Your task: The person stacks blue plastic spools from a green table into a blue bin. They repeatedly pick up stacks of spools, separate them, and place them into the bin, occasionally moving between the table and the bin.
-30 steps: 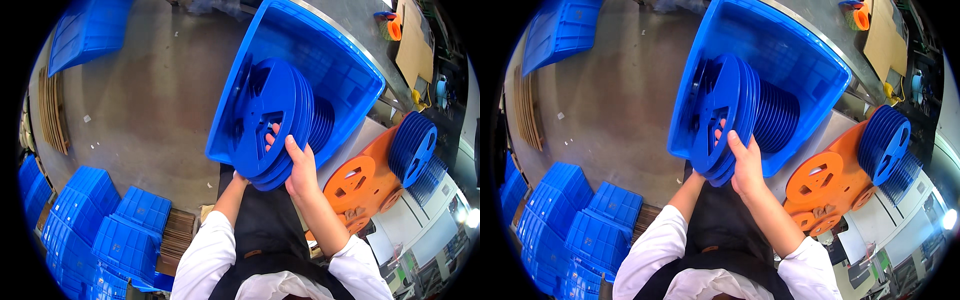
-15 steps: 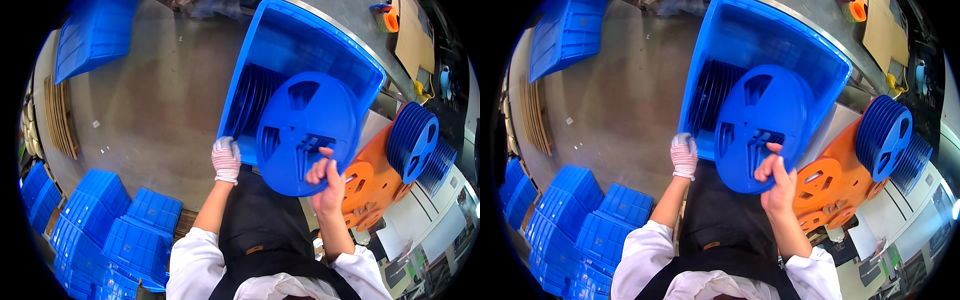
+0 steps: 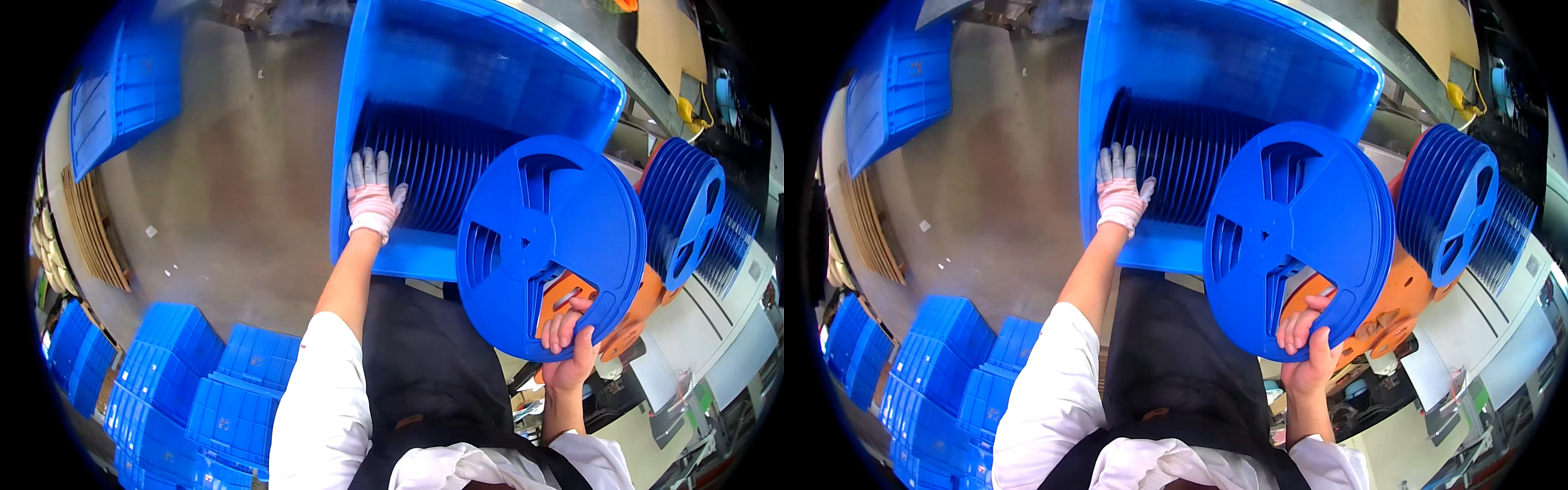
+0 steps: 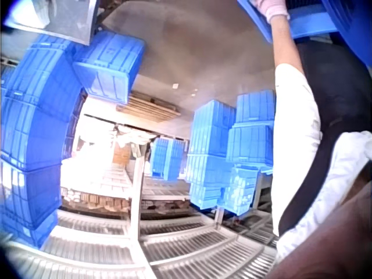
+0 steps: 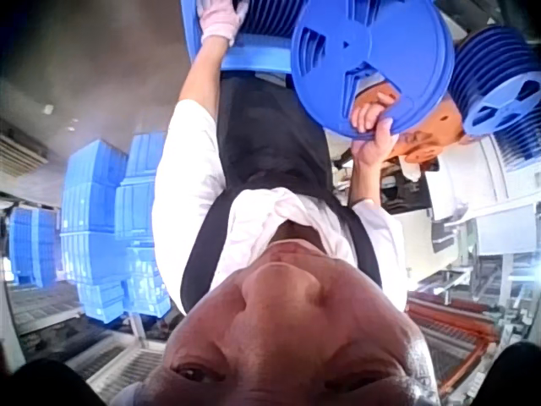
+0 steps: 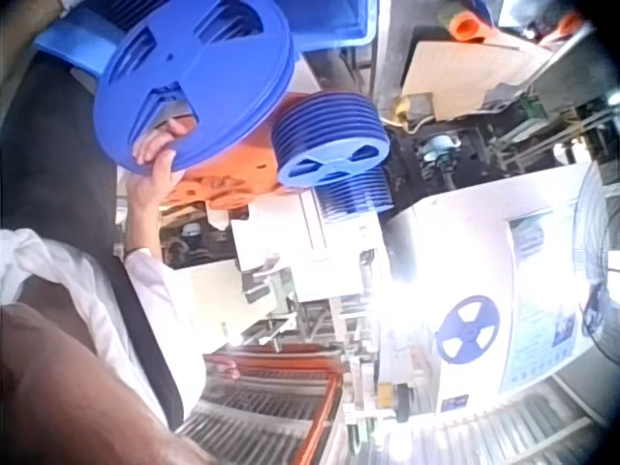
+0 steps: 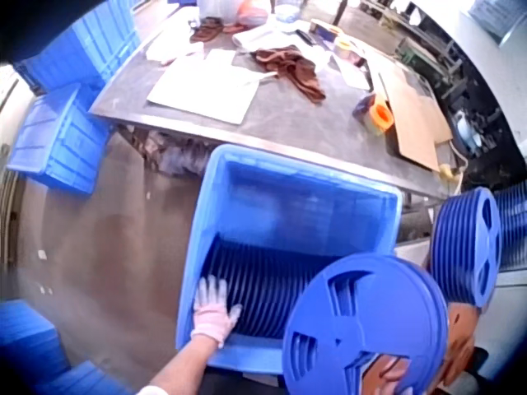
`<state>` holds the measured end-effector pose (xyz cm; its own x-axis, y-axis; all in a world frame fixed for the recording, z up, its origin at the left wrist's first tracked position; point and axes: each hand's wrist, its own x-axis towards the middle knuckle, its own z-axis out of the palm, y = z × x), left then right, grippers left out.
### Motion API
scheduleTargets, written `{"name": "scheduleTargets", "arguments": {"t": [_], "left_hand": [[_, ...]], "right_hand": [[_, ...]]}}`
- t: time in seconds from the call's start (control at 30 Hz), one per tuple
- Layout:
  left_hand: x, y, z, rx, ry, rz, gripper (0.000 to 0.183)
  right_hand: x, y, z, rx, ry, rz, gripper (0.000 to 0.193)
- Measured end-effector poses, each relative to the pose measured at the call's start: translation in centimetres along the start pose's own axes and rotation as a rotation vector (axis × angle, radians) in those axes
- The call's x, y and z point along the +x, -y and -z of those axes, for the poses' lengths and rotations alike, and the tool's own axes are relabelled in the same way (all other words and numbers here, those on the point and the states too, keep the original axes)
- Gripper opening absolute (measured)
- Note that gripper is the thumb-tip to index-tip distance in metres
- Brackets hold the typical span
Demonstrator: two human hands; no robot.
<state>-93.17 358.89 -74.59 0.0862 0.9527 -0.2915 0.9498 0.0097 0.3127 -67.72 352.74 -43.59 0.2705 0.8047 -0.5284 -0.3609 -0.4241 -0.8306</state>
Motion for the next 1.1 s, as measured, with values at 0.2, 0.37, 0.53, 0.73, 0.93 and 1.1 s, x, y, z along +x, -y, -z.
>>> {"name": "scheduleTargets", "arguments": {"t": [0.2,0.37,0.53,0.73,0.93,1.1], "left_hand": [[-0.4,-1.1,-0.5,0.139,-0.078,0.112,0.077],[-3.9,-1.7,-0.8,0.116,0.007,0.184,0.077],[-6.8,-2.0,-0.1,0.012,0.05,0.371,0.078],[-2.6,-10.1,1.8,-0.049,0.028,-0.081,0.066],[0.1,-24.2,-2.7,0.134,0.326,-0.68,0.058],[1.1,-24.8,-5.7,0.229,0.485,-0.819,0.073]], "right_hand": [[-0.6,3.0,4.1,-0.168,-0.069,0.082,0.086],[-0.6,5.3,7.4,-0.228,-0.18,0.124,0.083],[0.1,7.6,9.4,-0.231,-0.362,0.115,0.065],[0.5,7.2,12.0,-0.021,-0.13,0.281,0.065],[1.9,6.3,11.1,-0.091,-0.196,0.421,0.077],[4.7,4.5,11.3,-0.234,-0.105,0.52,0.086]]}}
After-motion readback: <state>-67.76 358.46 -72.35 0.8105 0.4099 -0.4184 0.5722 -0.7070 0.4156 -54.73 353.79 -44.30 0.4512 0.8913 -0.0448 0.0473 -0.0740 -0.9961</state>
